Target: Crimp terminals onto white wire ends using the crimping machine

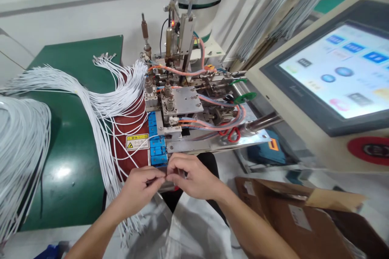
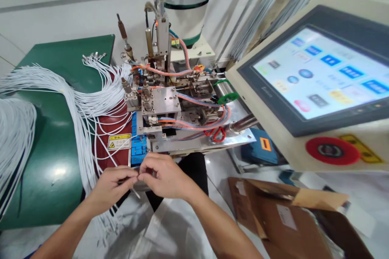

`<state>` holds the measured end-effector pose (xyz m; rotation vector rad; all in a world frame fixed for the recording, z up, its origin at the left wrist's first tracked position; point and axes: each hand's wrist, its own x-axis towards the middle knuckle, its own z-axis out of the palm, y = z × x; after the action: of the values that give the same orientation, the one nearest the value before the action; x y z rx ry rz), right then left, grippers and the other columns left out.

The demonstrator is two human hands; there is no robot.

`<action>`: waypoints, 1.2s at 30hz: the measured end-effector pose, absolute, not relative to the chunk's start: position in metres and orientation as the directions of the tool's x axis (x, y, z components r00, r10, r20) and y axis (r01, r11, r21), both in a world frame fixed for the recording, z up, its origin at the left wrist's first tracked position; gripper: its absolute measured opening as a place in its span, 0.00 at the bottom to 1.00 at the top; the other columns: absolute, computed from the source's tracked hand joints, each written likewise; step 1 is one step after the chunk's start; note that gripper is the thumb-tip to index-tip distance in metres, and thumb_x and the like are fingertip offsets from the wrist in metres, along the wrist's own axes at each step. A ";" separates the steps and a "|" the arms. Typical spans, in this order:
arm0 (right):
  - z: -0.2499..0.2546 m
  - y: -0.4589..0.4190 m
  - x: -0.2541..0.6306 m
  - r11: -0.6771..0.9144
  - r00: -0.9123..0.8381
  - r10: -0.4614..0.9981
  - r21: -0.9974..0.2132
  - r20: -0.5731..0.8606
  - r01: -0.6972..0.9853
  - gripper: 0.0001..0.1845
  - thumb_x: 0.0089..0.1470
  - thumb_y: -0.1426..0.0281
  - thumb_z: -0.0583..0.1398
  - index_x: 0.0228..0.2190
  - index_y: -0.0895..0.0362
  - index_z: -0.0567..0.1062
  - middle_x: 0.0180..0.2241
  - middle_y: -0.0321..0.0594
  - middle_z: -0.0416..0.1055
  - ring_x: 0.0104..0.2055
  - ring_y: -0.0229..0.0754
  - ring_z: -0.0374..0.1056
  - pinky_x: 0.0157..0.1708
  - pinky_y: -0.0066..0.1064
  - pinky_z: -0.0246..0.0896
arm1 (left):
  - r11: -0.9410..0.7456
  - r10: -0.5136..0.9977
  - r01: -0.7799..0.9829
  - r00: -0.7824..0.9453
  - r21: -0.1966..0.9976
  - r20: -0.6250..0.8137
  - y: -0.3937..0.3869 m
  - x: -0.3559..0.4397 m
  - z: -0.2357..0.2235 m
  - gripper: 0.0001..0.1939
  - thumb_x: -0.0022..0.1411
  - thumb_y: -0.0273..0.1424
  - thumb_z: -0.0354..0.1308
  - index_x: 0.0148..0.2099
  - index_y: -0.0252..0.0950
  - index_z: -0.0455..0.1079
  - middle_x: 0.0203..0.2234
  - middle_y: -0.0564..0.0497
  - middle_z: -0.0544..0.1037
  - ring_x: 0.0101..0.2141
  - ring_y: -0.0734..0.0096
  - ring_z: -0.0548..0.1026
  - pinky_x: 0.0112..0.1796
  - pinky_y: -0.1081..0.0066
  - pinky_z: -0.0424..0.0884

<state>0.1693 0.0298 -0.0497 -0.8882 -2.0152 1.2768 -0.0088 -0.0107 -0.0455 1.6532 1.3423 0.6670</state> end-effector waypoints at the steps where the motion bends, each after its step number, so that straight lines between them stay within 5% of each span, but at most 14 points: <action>1: -0.050 0.030 0.168 0.341 -0.590 0.794 -0.909 0.143 0.238 0.05 0.48 0.76 0.57 0.23 0.57 0.71 0.23 0.36 0.65 0.26 0.35 0.60 0.27 0.27 0.56 | -0.011 0.953 0.500 0.267 0.866 -0.142 -0.010 -0.009 -0.044 0.08 0.56 0.28 0.53 0.30 0.37 0.74 0.24 0.52 0.76 0.26 0.74 0.72 0.29 0.77 0.67; 7: -0.066 0.014 0.140 0.064 -0.074 0.996 -0.990 0.055 0.125 0.10 0.50 0.70 0.58 0.18 0.57 0.70 0.20 0.35 0.65 0.24 0.36 0.61 0.25 0.28 0.57 | 0.161 0.983 0.340 -0.144 0.927 -0.118 -0.012 0.009 -0.061 0.09 0.57 0.33 0.53 0.32 0.33 0.70 0.22 0.51 0.74 0.23 0.76 0.70 0.25 0.78 0.66; 14: -0.073 0.013 0.145 -0.022 -0.120 0.992 -0.999 -0.025 0.029 0.08 0.49 0.69 0.57 0.23 0.58 0.73 0.25 0.39 0.67 0.27 0.38 0.63 0.28 0.30 0.60 | 0.270 0.944 0.128 -0.229 0.954 -0.237 -0.014 0.018 -0.071 0.14 0.53 0.35 0.58 0.40 0.31 0.72 0.27 0.49 0.77 0.23 0.75 0.72 0.27 0.76 0.72; 21: -0.079 0.017 0.141 -0.228 -0.146 0.969 -0.952 -0.201 -0.206 0.07 0.45 0.67 0.61 0.21 0.58 0.72 0.23 0.37 0.67 0.25 0.36 0.64 0.26 0.29 0.63 | 0.256 0.953 0.105 -0.191 0.961 -0.233 -0.013 0.019 -0.070 0.14 0.52 0.33 0.59 0.39 0.30 0.74 0.29 0.47 0.79 0.23 0.73 0.74 0.28 0.74 0.74; 24: -0.080 0.013 0.139 -0.137 -0.094 0.987 -0.987 -0.129 -0.085 0.07 0.47 0.68 0.59 0.21 0.58 0.71 0.22 0.36 0.67 0.24 0.36 0.64 0.26 0.29 0.62 | 0.239 0.953 0.140 -0.226 0.961 -0.204 -0.014 0.021 -0.071 0.12 0.52 0.33 0.59 0.38 0.31 0.74 0.30 0.47 0.79 0.28 0.70 0.76 0.32 0.72 0.75; 26: -0.081 0.011 0.140 0.050 -0.025 0.999 -0.992 0.047 0.113 0.06 0.48 0.70 0.58 0.22 0.57 0.72 0.24 0.38 0.68 0.27 0.38 0.64 0.28 0.30 0.62 | 0.240 0.950 0.174 -0.244 0.955 -0.195 -0.014 0.020 -0.072 0.12 0.53 0.33 0.58 0.38 0.32 0.75 0.32 0.46 0.79 0.32 0.68 0.76 0.36 0.71 0.74; 30: -0.086 0.016 0.147 0.331 -0.087 0.941 -0.832 0.328 0.445 0.05 0.49 0.72 0.56 0.25 0.56 0.72 0.26 0.42 0.69 0.31 0.41 0.64 0.34 0.34 0.60 | 0.256 0.965 0.275 -0.129 0.927 -0.228 -0.006 0.008 -0.072 0.15 0.55 0.34 0.57 0.44 0.33 0.72 0.29 0.49 0.78 0.24 0.74 0.73 0.27 0.76 0.72; 32: -0.091 0.023 0.149 0.290 -0.105 0.956 -0.828 0.273 0.480 0.06 0.51 0.72 0.54 0.25 0.56 0.71 0.25 0.41 0.68 0.29 0.40 0.64 0.32 0.32 0.59 | 0.179 0.983 0.423 -0.049 0.888 -0.175 0.001 -0.003 -0.070 0.15 0.55 0.32 0.56 0.45 0.36 0.71 0.28 0.51 0.77 0.22 0.77 0.70 0.25 0.77 0.69; 36: -0.101 0.036 0.150 0.140 -0.110 0.989 -0.858 0.098 0.494 0.08 0.52 0.71 0.52 0.24 0.56 0.69 0.24 0.38 0.67 0.27 0.38 0.63 0.28 0.29 0.57 | -0.070 0.993 0.667 0.116 0.742 -0.010 0.016 -0.021 -0.066 0.10 0.58 0.29 0.51 0.38 0.38 0.73 0.32 0.49 0.75 0.32 0.70 0.72 0.36 0.72 0.69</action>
<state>0.1499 0.0364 -0.1011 -1.4420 -1.7047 0.8783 -0.0207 0.0157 -0.0664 1.8028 1.6117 0.7055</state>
